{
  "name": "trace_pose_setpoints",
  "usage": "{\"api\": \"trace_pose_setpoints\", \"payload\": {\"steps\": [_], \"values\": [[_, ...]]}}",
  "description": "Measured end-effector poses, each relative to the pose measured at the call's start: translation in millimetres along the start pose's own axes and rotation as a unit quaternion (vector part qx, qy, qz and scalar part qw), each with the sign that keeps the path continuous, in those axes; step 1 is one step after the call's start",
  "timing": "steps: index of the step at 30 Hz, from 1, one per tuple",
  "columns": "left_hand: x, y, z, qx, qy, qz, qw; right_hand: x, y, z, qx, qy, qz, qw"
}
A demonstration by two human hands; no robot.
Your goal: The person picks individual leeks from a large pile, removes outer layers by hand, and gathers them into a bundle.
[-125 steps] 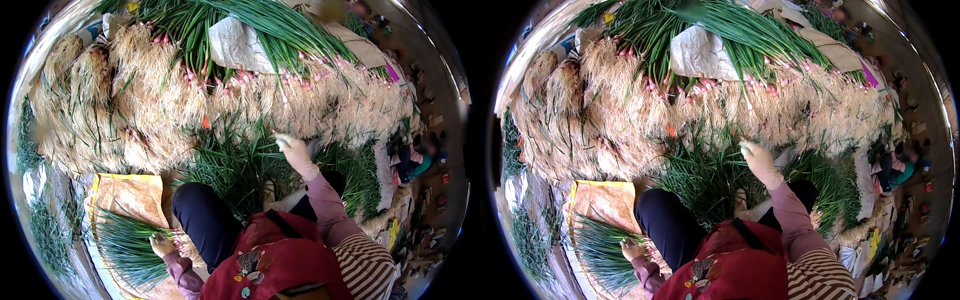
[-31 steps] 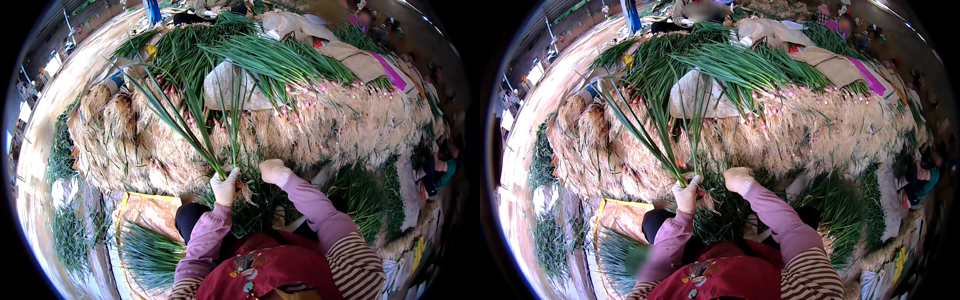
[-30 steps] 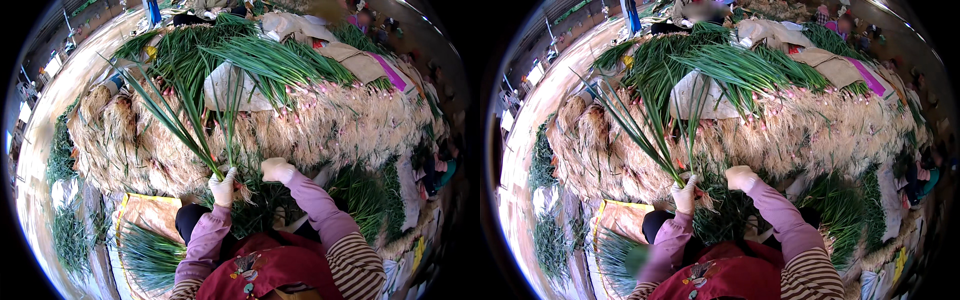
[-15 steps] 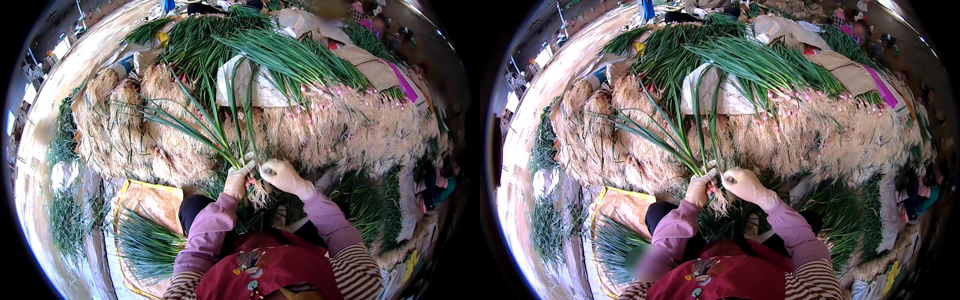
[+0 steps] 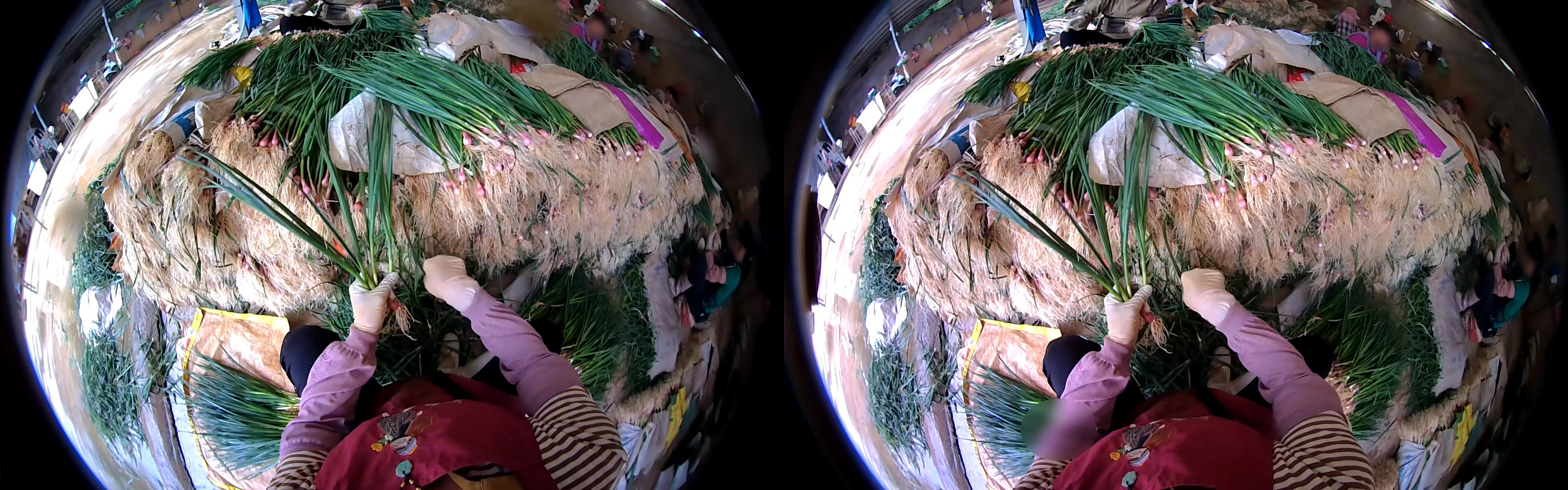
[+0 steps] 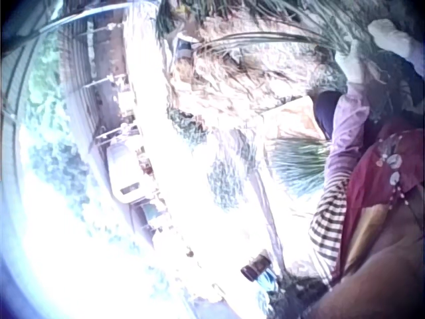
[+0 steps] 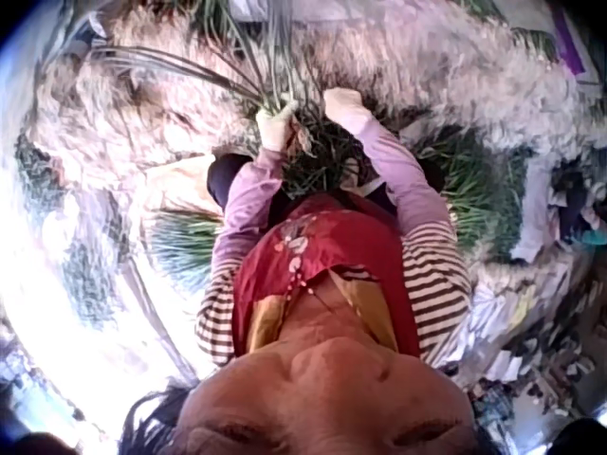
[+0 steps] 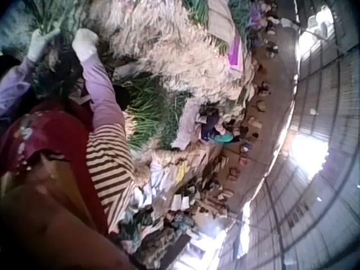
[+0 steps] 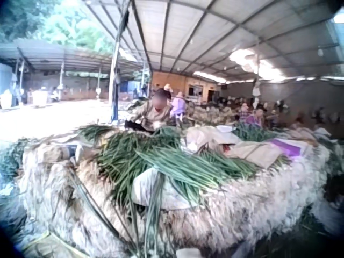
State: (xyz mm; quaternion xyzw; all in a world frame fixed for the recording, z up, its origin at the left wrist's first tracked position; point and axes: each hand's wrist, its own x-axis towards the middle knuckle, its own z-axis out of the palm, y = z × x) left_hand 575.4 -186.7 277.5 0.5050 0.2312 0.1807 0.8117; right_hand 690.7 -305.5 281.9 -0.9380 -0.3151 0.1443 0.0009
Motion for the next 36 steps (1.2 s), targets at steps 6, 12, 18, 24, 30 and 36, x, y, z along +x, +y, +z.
{"api": "trace_pose_setpoints", "payload": {"steps": [6, 12, 18, 24, 30, 36], "values": [[8.6, -1.9, 3.6, -0.150, 0.021, -0.018, 0.988, 42.5, 42.3, -91.6, 0.033, 0.226, 0.087, 0.970], [9.3, -0.8, -5.2, -0.073, -0.018, -0.136, 0.988, 40.5, 32.0, -73.6, 0.011, 0.150, 0.107, 0.983], [9.0, -1.6, -0.1, -0.069, -0.017, -0.129, 0.989, 67.8, 71.5, -67.7, -0.022, 0.204, 0.117, 0.972], [9.9, 1.1, -0.3, -0.083, -0.035, -0.152, 0.984, -18.4, 6.6, -33.1, 0.341, 0.022, -0.072, 0.937], [5.8, -3.6, -3.9, -0.086, -0.040, -0.138, 0.986, -24.9, 1.6, -5.9, 0.558, -0.001, -0.034, 0.829], [2.4, 1.5, -2.9, -0.061, -0.044, -0.127, 0.989, 1.3, -22.8, -15.8, 0.400, 0.147, -0.098, 0.899]]}}
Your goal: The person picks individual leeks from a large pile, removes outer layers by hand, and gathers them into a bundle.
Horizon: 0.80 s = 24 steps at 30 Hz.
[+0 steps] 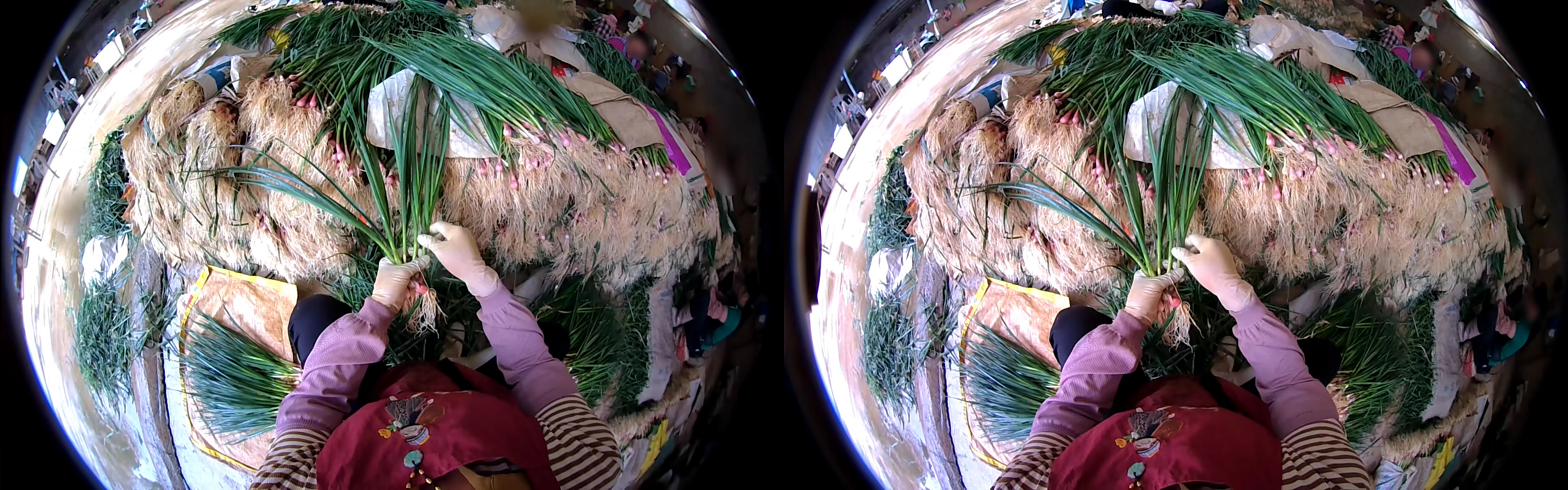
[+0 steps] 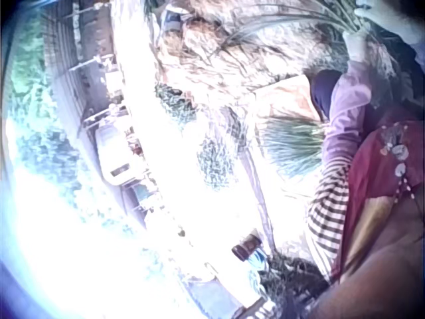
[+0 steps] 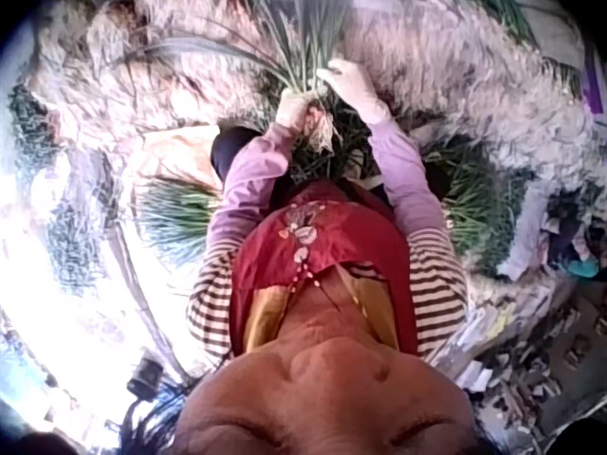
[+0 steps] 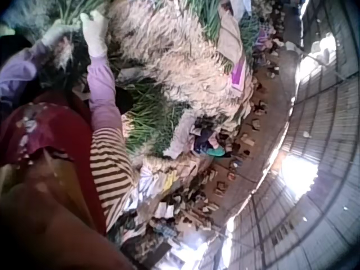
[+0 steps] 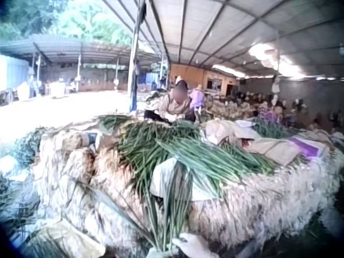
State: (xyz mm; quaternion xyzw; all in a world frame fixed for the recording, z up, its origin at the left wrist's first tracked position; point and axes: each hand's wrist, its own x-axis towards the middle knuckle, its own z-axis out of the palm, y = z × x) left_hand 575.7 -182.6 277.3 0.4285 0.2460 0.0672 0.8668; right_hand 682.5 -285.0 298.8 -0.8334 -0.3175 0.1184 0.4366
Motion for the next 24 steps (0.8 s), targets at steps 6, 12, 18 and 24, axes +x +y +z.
{"api": "trace_pose_setpoints", "payload": {"steps": [6, 12, 18, 24], "values": [[2.8, -1.8, -9.3, -0.006, 0.002, 0.022, 1.000, -15.8, 50.4, -12.5, -0.113, 0.167, 0.061, 0.977], [10.7, -10.7, -20.2, 0.006, -0.007, -0.017, 1.000, -68.7, 54.7, -37.7, 0.047, -0.185, 0.216, 0.958], [10.0, -18.9, -7.5, 0.027, 0.006, 0.058, 0.998, -66.1, -15.3, 7.9, -0.059, -0.166, 0.096, 0.980], [1.6, 7.7, -10.2, -0.038, -0.006, 0.108, 0.993, -106.4, 94.0, 23.2, -0.126, -0.123, 0.157, 0.972]]}}
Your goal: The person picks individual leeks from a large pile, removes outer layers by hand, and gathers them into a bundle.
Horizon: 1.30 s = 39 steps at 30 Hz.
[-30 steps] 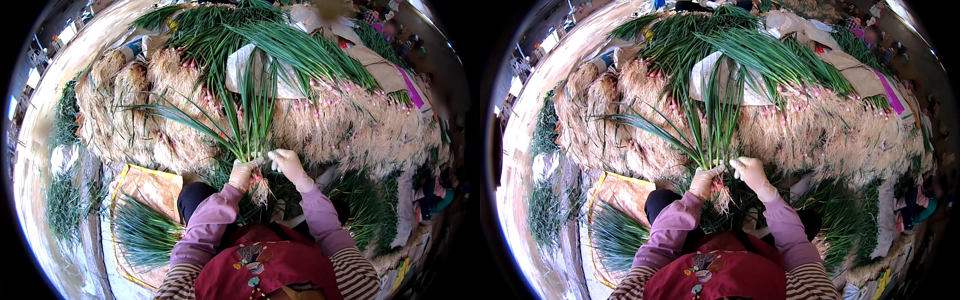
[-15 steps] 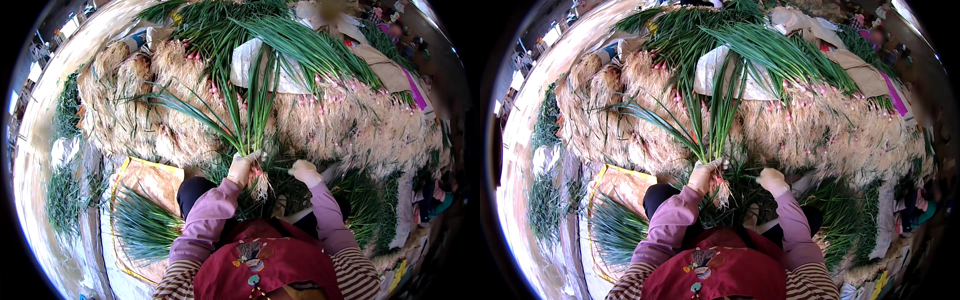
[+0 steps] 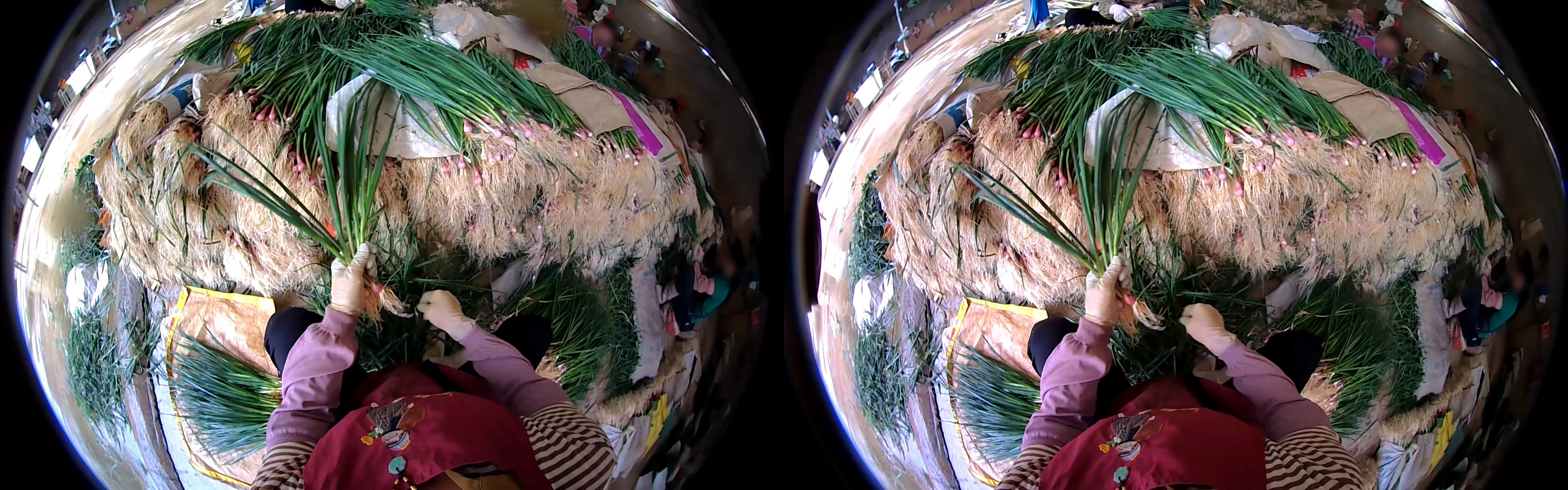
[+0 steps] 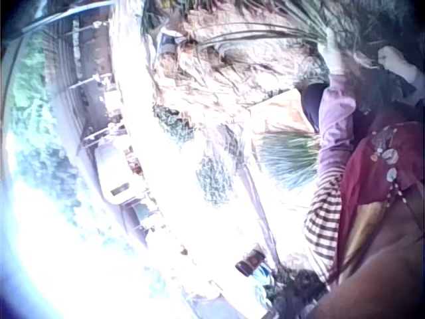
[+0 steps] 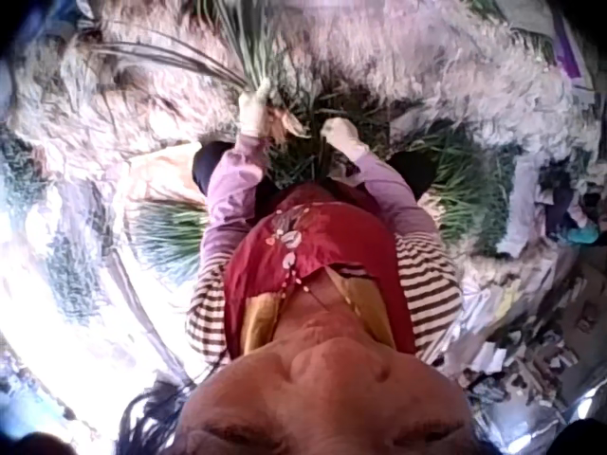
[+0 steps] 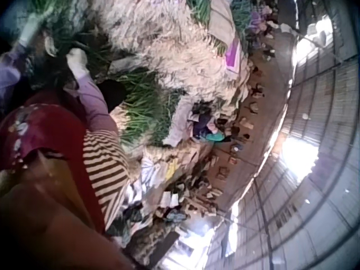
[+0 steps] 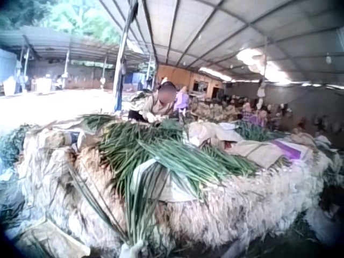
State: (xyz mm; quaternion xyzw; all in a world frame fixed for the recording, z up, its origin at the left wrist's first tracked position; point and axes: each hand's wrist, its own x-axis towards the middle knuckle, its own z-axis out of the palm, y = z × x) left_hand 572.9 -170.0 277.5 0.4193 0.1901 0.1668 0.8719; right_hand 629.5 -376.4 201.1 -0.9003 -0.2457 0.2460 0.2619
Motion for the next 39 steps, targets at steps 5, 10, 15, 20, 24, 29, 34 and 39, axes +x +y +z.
{"api": "trace_pose_setpoints", "payload": {"steps": [5, 10, 15, 20, 24, 29, 34, 39], "values": [[-16.8, 43.8, -3.9, -0.166, -0.169, 0.043, 0.971, 5.2, 36.1, -66.0, -0.223, -0.082, 0.001, 0.971], [-9.8, 28.3, 0.5, -0.178, -0.122, -0.037, 0.976, 75.8, -68.0, -203.6, -0.057, 0.403, -0.135, 0.903], [-4.2, 16.3, 2.8, -0.061, -0.071, -0.087, 0.992, 170.3, -89.4, -262.8, -0.363, 0.427, -0.085, 0.824], [-10.9, 20.5, 9.1, 0.007, -0.037, -0.120, 0.992, 135.6, -137.6, -217.1, -0.241, 0.277, -0.054, 0.928], [-4.6, 5.0, 15.3, 0.002, -0.094, -0.160, 0.983, 85.5, -117.3, -134.1, 0.097, 0.040, -0.098, 0.990], [-3.7, 0.5, 9.3, 0.060, -0.076, -0.161, 0.982, 65.4, -123.7, -87.3, 0.020, 0.075, -0.218, 0.973], [-7.0, -1.8, 12.0, 0.050, -0.018, -0.097, 0.994, 70.2, -121.2, -77.6, -0.045, 0.192, -0.183, 0.963], [-12.7, 8.2, 11.5, 0.070, 0.015, -0.049, 0.996, 94.8, -82.5, -130.6, -0.290, -0.110, -0.050, 0.950]]}}
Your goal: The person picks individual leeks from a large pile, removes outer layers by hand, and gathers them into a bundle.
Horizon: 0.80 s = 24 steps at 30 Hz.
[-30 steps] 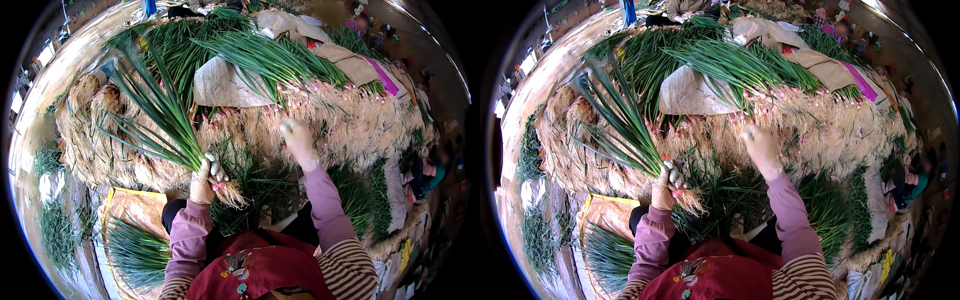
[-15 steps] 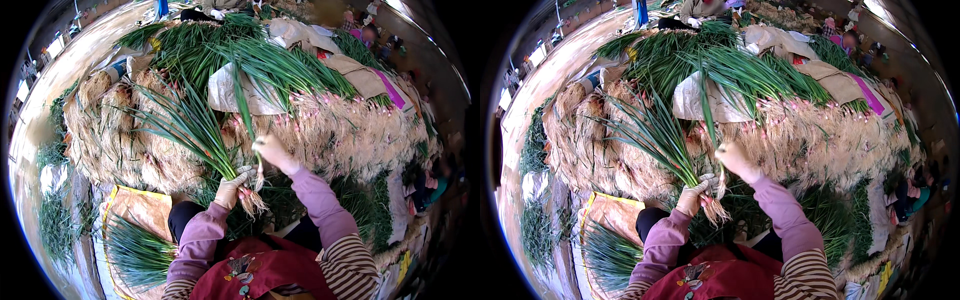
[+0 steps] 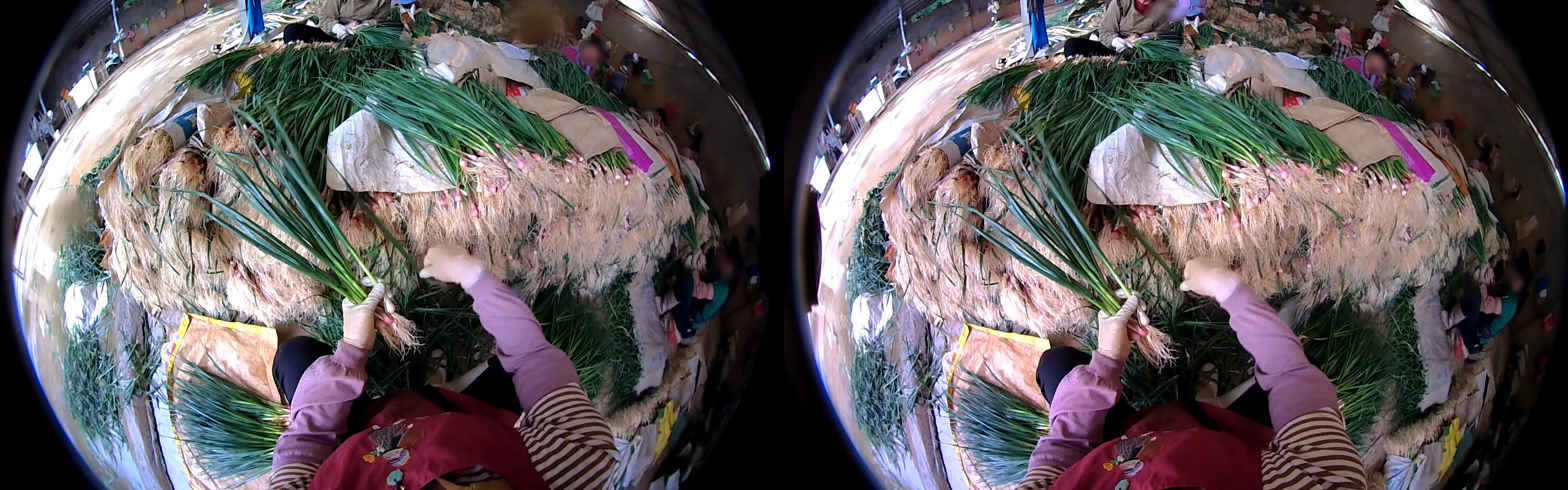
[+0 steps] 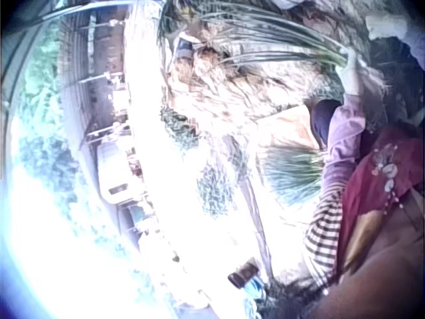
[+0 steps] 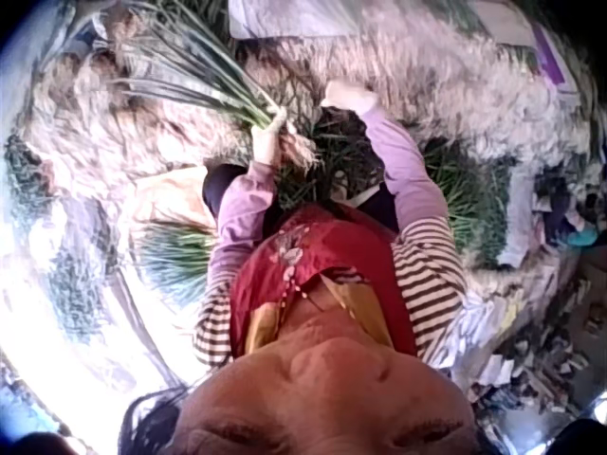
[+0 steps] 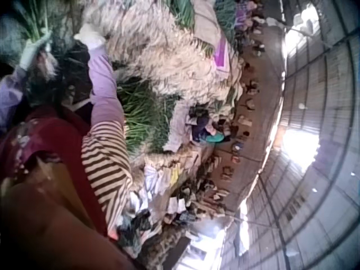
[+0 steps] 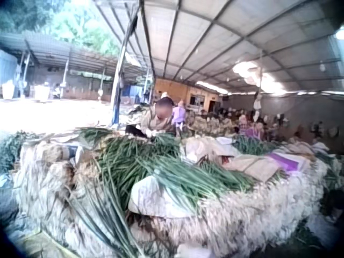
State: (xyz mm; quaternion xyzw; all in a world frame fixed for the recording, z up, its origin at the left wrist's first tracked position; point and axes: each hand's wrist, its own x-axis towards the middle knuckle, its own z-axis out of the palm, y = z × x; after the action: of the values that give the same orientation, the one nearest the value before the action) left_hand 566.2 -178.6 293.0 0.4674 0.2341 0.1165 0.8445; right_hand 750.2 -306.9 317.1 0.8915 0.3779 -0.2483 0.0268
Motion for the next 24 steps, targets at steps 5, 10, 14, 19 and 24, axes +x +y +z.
{"api": "trace_pose_setpoints", "payload": {"steps": [5, 10, 14, 19, 24], "values": [[9.1, -7.9, -2.5, -0.107, -0.041, -0.013, 0.993, 25.0, 31.1, -119.6, 0.109, 0.438, 0.133, 0.882], [19.0, -15.8, -1.7, -0.117, -0.072, -0.044, 0.990, 69.7, 57.7, -141.1, -0.128, 0.380, 0.141, 0.905], [17.9, -17.7, -13.0, -0.091, -0.069, -0.082, 0.990, 24.2, -19.6, -104.9, 0.174, 0.187, 0.107, 0.961], [14.2, -10.6, -4.5, -0.037, -0.054, -0.113, 0.991, -14.2, -69.8, -13.6, 0.356, 0.107, -0.124, 0.920], [11.4, -6.5, 4.3, -0.015, 0.001, -0.056, 0.998, -4.1, -65.9, 16.9, 0.363, 0.231, -0.118, 0.895]]}}
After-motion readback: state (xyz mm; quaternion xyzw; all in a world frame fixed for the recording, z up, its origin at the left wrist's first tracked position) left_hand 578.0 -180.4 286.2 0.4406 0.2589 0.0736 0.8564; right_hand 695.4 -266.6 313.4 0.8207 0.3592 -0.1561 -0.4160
